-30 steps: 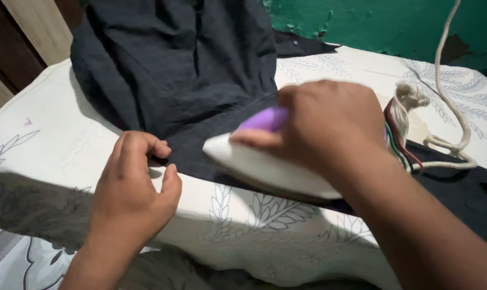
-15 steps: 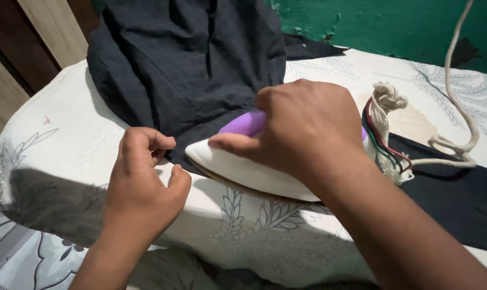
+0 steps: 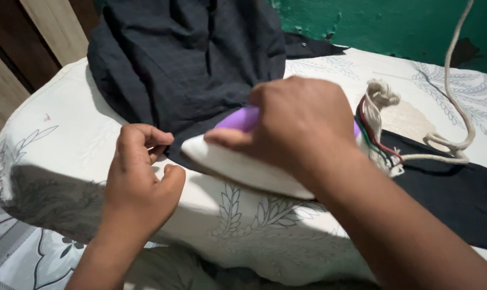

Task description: The person irons a dark-colored shirt laid out on a table. They smooth the fabric with their hands, then use a purple and white iron to press the shirt, moving it back and forth across the surface. The person adjusts the shirt's position and continues ironing different sections.

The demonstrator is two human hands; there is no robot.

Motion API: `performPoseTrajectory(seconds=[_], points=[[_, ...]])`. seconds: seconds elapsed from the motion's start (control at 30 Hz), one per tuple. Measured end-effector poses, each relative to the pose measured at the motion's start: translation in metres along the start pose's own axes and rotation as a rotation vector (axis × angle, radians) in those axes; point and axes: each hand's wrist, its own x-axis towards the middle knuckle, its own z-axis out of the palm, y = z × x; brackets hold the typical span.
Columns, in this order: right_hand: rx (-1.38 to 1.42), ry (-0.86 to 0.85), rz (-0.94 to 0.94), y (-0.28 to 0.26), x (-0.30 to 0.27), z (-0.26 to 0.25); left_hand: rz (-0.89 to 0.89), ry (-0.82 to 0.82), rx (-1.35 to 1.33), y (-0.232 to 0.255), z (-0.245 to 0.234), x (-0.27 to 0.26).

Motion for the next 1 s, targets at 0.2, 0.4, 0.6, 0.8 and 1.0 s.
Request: performPoseTrajectory(seconds=[0.2,0.4,0.6,0.8,1.0], points=[[-0.132,-0.105,0.064,0.027,0.0,0.014,-0.098,-0.133,0.173,0.008,-0.005,0.002],[-0.271,-0.003,0.326,0.097,0.026,0.036,0.176,-0.145,0.326,0.013,0.002,-0.009],[-0.202,-0.157,0.296,0.08,0.0,0.021,0.206,-0.065,0.318,0.015,0.007,-0.01],[-0.239,-0.156,0.092,0.063,-0.029,0.011,0.205,-0.003,0.315,0.018,0.009,-0.01],[-0.192,0.093,0.207,0.104,0.017,0.038,0.217,-0.008,0.316,0.019,0.007,-0.009]])
